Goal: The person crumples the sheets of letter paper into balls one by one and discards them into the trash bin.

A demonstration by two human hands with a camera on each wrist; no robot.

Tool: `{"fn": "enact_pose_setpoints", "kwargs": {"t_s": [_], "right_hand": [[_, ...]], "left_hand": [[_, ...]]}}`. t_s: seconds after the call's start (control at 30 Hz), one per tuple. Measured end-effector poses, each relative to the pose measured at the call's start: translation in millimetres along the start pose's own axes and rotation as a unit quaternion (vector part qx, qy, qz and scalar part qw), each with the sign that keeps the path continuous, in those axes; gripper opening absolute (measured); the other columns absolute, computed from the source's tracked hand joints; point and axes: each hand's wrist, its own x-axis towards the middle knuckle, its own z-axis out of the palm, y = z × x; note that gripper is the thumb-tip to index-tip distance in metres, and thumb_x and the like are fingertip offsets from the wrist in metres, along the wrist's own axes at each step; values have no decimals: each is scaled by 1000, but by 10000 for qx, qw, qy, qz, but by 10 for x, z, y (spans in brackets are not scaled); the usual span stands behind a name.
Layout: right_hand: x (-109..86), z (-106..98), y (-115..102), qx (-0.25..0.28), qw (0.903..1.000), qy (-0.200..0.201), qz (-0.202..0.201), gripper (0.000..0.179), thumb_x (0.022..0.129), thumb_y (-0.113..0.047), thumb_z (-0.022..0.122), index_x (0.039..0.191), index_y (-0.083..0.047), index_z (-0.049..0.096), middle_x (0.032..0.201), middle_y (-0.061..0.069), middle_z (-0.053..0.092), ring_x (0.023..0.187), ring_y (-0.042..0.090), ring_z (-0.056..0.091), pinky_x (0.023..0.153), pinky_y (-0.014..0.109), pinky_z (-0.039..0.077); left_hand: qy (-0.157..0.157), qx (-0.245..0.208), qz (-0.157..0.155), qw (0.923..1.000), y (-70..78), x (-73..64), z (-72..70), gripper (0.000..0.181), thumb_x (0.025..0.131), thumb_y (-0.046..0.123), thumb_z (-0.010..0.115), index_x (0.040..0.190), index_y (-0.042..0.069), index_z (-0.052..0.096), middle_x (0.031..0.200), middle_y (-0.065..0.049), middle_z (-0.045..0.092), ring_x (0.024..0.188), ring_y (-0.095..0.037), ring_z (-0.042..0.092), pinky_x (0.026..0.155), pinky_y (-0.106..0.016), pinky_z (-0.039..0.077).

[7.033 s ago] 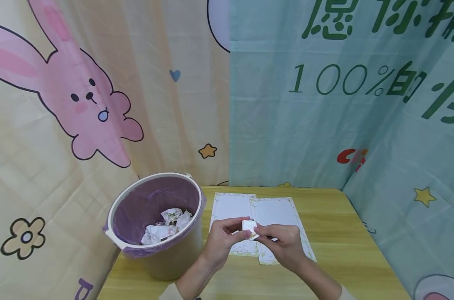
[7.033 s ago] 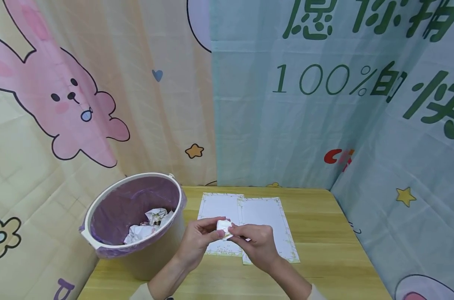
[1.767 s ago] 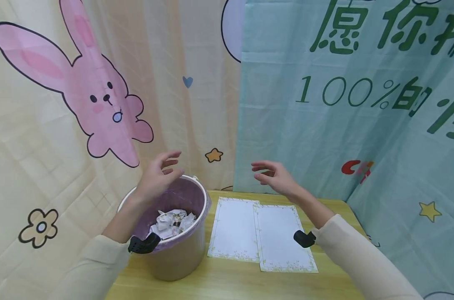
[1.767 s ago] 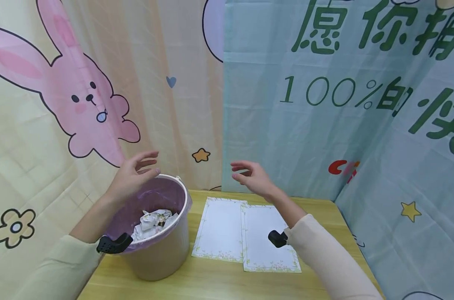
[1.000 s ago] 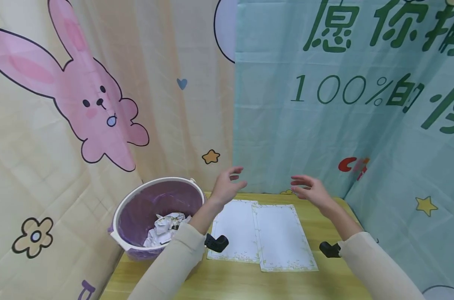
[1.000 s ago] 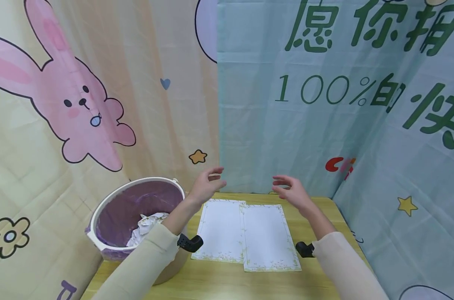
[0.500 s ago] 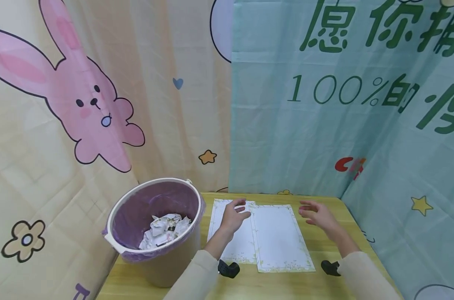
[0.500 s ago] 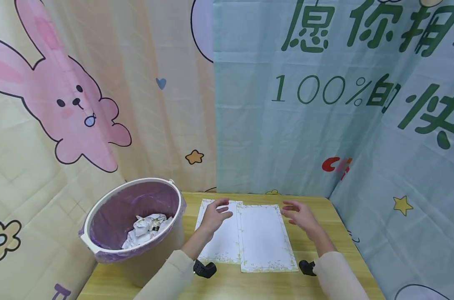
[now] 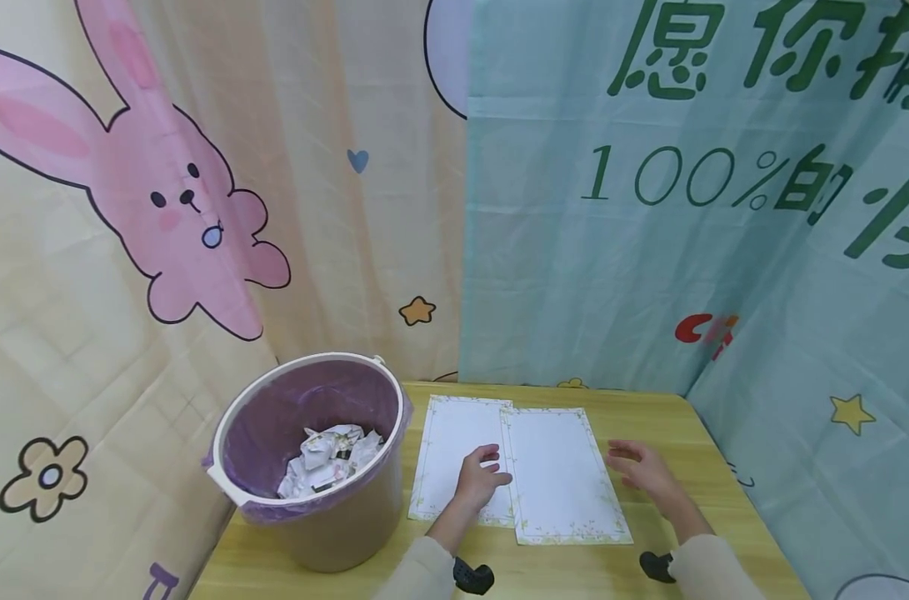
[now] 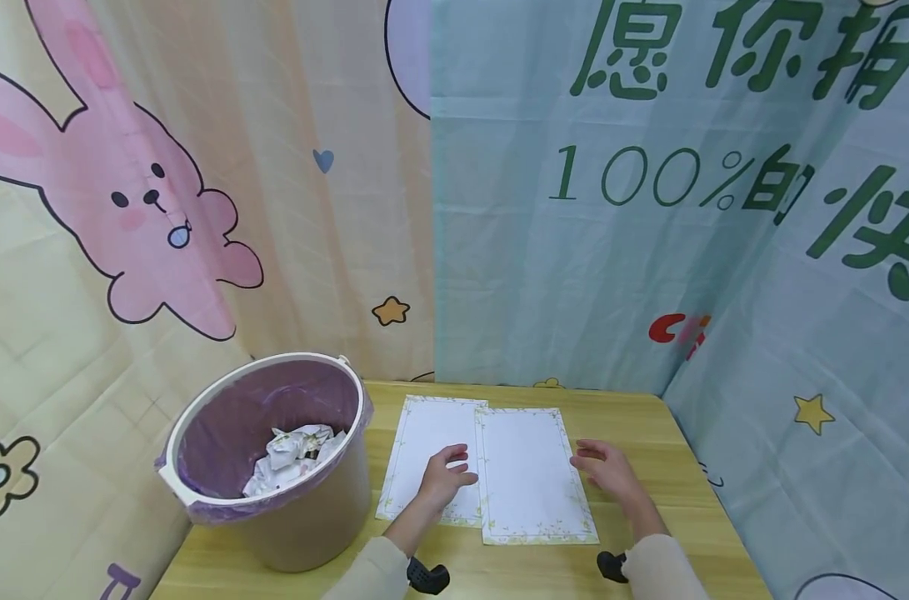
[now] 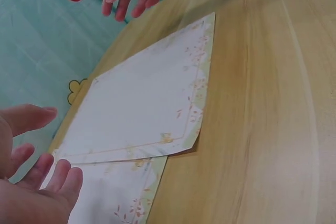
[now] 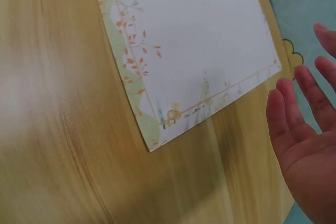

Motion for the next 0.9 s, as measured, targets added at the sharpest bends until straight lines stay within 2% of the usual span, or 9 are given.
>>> {"fn": "enact_pose_setpoints", "kwargs": {"t_s": [0.3,0.37,0.53,0.73,0.83,0.9], "right_hand": [[-65,82,384,-340,9985,255,348,60,98,-17,72,144,12,47,139,34,52,125,48,53,91,51,56],[-77,115,456,-382,9981,209,431,63,97,-16,74,144,14,45,140,37,49,126,51,50,93,53,55],[-98,199,548,-183,9976,269,611,69,94,-11,77,143,19,40,138,40,48,127,56,46,100,58,50],[-115,339,586,330,9941,754,706,65,91,-1,76,140,22,41,135,40,50,126,53,49,101,52,51],[-133,390,625,580,9897,1029,804,60,90,4,74,139,22,44,127,38,57,117,48,58,93,43,56],[-132,422,659,788,9869,1118,860,53,92,5,71,136,22,47,117,33,64,105,41,65,83,38,59]], "left_hand": [[-37,-22,-251,9997,-299,-73,91,67,78,-12,82,137,-12,52,125,-24,58,119,-46,58,94,-43,57],[-65,-39,-335,9994,-344,-77,116,68,77,-12,82,138,-12,52,124,-23,58,119,-46,58,95,-43,56],[-51,39,-424,9991,-372,-84,183,66,78,-8,82,136,-14,51,120,-21,58,114,-44,60,93,-44,57],[95,-438,-694,9966,-395,-89,267,57,85,-9,75,133,-21,47,115,-26,59,106,-39,63,91,-48,58],[68,-579,-697,9959,-432,-90,317,50,85,-12,72,129,-22,50,111,-26,62,99,-35,66,86,-44,60],[-70,-386,-613,9974,-457,-104,343,43,88,-10,70,126,-21,54,106,-22,63,94,-31,66,80,-41,60]]}}
